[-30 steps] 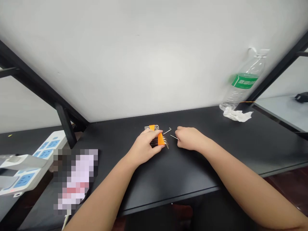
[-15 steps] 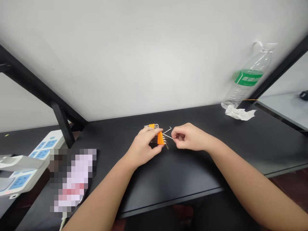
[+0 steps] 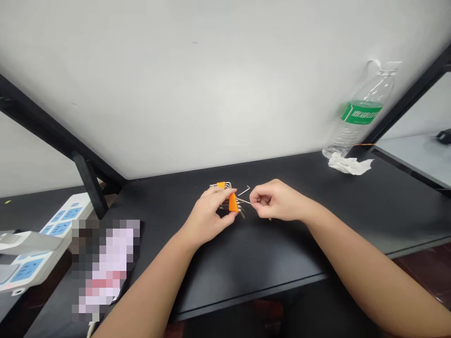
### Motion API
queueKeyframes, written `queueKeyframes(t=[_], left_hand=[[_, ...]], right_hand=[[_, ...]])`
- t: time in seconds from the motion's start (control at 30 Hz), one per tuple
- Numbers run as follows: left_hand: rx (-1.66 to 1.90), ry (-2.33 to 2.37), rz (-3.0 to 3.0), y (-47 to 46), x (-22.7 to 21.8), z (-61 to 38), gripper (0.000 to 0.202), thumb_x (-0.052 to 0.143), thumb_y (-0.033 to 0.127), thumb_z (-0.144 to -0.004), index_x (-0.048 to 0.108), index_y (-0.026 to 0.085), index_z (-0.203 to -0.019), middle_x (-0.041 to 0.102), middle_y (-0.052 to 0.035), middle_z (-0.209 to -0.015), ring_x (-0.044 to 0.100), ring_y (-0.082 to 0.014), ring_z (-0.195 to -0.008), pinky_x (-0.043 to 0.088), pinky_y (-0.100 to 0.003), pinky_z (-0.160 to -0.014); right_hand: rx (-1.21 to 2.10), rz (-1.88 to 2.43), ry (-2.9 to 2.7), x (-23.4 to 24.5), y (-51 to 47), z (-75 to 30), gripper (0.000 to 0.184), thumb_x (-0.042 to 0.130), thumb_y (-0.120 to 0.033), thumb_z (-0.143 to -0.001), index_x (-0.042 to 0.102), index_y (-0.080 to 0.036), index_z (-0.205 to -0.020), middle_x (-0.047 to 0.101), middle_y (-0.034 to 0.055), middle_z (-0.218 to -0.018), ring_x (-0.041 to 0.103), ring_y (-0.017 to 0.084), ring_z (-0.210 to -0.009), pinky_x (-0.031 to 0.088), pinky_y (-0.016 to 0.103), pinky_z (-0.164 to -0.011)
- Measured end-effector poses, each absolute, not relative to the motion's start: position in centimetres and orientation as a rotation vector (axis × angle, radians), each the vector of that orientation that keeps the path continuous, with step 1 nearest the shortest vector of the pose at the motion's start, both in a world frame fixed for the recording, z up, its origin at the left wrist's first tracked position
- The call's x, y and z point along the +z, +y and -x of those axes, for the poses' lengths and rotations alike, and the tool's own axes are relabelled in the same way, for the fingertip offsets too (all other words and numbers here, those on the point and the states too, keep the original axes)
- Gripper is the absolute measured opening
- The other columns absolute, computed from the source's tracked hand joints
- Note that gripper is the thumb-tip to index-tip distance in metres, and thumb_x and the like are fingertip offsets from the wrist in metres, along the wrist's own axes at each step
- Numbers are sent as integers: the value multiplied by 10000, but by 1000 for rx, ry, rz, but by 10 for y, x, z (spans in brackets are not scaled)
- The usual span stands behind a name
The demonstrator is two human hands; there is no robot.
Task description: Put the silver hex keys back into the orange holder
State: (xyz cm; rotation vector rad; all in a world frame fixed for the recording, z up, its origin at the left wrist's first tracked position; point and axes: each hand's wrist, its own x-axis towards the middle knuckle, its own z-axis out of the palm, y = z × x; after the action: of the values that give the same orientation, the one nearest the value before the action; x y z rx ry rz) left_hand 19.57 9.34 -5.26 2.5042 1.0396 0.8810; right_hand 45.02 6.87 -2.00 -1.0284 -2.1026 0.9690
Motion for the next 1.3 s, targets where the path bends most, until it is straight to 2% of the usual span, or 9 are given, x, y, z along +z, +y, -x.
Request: queueKeyframes(t=[0.2,0.33,0.53,0.63,0.7,0.77,0.87,1.07,1.3], left_hand=[[814,1036,-2563,92,-51,-195,491,718,283,-858,641,254,-1343,699,-84,-1243,646,-259,-1167,548,-426,-1029],[840,992,-2591,89,-49,-198,468,731,281,-847,662,250,-1309,698,-80,-1186,650,-247,-1130,545,-415,-1020],[859,949,-2676,87,-47,-202,439,769,260,-801,692,269,-1234,703,-61,-1199,624,-274,-1205,519,-432,-1051],[856,937,-2624,89,-50,-201,424,737,284,-856,666,250,-1273,732,-54,-1183,678,-237,-1107,560,-386,-983],[870,954,-2593,91,-54,-199,443,725,300,-878,647,248,-1311,744,-51,-1212,702,-224,-1071,573,-369,-971],[873,1004,-2579,93,-57,-197,476,737,310,-870,643,246,-1332,736,-56,-1269,709,-232,-1094,576,-371,-989],[841,1084,-2561,96,-60,-194,511,746,317,-852,646,245,-1348,721,-58,-1318,705,-247,-1135,593,-372,-976],[841,1155,-2520,98,-61,-192,544,743,329,-844,640,267,-1375,722,-28,-1318,703,-248,-1147,589,-390,-1008],[837,1164,-2506,99,-60,-190,549,738,323,-842,641,266,-1380,740,-28,-1272,717,-244,-1115,599,-383,-987]], right_hand=[[1161,1080,-1948,-26,70,-453,35,645,-202,-850,637,-185,-821,621,-45,-623,587,96,-450,459,196,-463],[1181,1043,-1928,-29,72,-450,160,636,-330,-941,678,-183,-893,618,-34,-633,581,96,-477,478,206,-496],[1230,1042,-1851,-42,79,-435,236,669,-416,-945,670,-184,-897,658,-12,-754,586,102,-542,470,225,-519],[1211,1113,-1839,-51,88,-434,327,651,-507,-955,656,-185,-899,645,-14,-727,579,117,-573,458,237,-535],[980,1182,-1910,-57,96,-440,307,613,-471,-989,698,-182,-931,672,11,-807,614,135,-674,491,262,-632],[671,1254,-2025,-64,105,-449,236,599,-366,-1004,751,-194,-1057,686,47,-973,643,160,-833,515,305,-793],[424,1389,-2228,-73,114,-460,311,586,-278,-1006,736,-234,-1275,645,75,-1092,637,179,-924,504,335,-887],[217,1569,-2457,-69,108,-461,309,543,-263,-1028,765,-265,-1243,624,74,-1109,633,163,-843,474,286,-756],[-3,1696,-2535,-54,95,-451,244,521,-204,-1000,754,-213,-929,663,52,-1008,632,165,-781,371,282,-616]])
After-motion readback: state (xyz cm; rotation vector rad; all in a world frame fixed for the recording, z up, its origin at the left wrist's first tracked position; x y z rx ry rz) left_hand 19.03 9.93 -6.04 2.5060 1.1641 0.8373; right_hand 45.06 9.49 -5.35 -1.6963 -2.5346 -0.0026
